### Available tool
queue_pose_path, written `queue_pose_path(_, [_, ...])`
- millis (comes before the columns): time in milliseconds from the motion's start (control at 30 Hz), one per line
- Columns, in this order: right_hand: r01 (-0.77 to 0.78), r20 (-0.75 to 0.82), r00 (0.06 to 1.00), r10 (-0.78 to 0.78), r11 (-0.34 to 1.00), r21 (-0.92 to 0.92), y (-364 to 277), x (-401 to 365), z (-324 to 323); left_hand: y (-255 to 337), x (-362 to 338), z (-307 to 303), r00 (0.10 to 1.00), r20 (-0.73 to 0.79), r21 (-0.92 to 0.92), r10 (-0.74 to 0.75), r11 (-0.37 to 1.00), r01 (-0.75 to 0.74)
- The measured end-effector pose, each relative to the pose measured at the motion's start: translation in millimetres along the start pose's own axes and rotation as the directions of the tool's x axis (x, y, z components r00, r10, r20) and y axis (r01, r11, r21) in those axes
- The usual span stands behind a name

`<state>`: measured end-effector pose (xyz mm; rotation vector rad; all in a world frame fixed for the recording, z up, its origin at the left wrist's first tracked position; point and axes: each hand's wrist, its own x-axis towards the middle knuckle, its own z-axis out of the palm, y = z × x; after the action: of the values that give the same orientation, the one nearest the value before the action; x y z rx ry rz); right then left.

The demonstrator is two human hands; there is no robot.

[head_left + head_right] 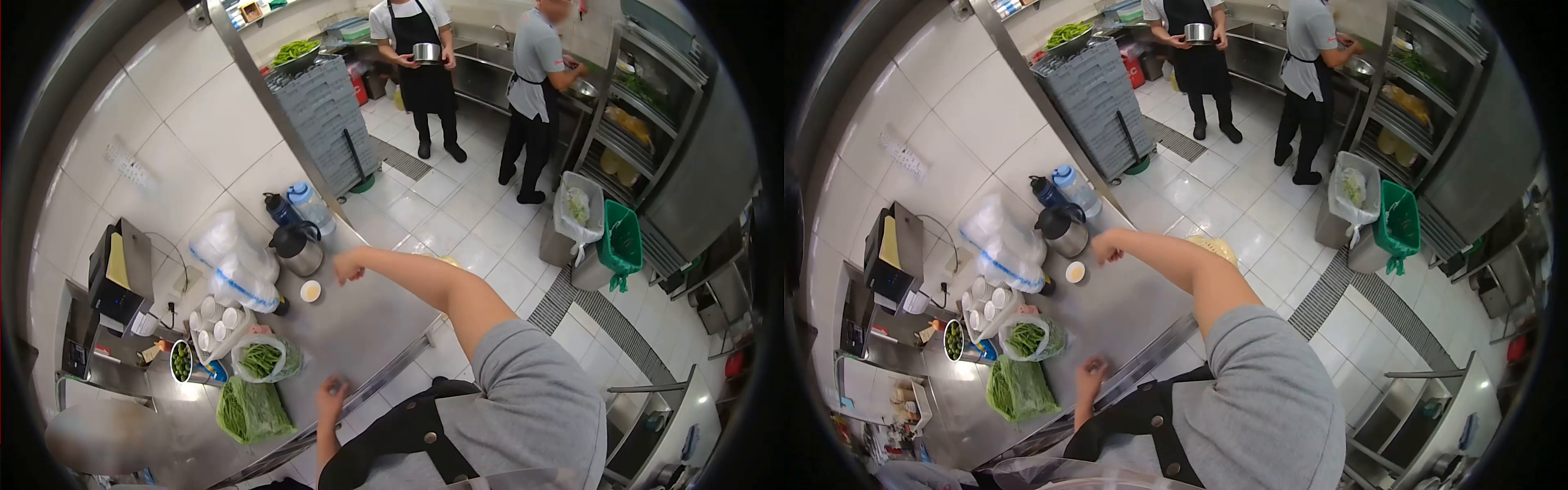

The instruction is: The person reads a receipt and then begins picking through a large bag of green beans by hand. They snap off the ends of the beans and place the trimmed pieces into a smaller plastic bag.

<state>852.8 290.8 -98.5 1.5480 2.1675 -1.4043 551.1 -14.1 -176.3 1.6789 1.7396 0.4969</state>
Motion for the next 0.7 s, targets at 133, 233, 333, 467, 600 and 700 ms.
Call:
queue_pose_path(133, [-0.065, 0.161, 0.985, 0.061, 0.998, 0.015, 10, 19, 76, -16, -11, -60, 0.978, -0.141, -0.471, -0.152, 0.879, 0.069])
queue_pose_path(233, [-0.128, 0.165, 0.980, 0.109, 0.986, 0.107, 6, 16, 133, -38, -19, -107, 0.932, -0.322, -0.601, -0.166, 0.796, -0.066])
queue_pose_path(333, [-0.009, 0.075, 0.997, -0.027, 0.895, 0.446, 17, 22, 190, -60, -31, -156, 0.860, -0.452, -0.635, -0.237, 0.762, -0.123])
queue_pose_path(467, [0.298, -0.508, 0.861, 0.019, 0.790, 0.535, 12, -13, 244, -62, -57, -212, 0.817, -0.521, -0.638, -0.248, 0.749, -0.180])
queue_pose_path(600, [0.197, -0.565, 0.800, 0.202, 0.802, 0.564, 5, -32, 248, -63, -66, -250, 0.860, -0.498, -0.631, -0.112, 0.727, -0.271])
queue_pose_path(700, [0.338, -0.561, 0.816, 0.143, 0.668, 0.663, -3, -39, 214, -47, -74, -278, 0.878, -0.477, -0.597, -0.037, 0.746, -0.294])
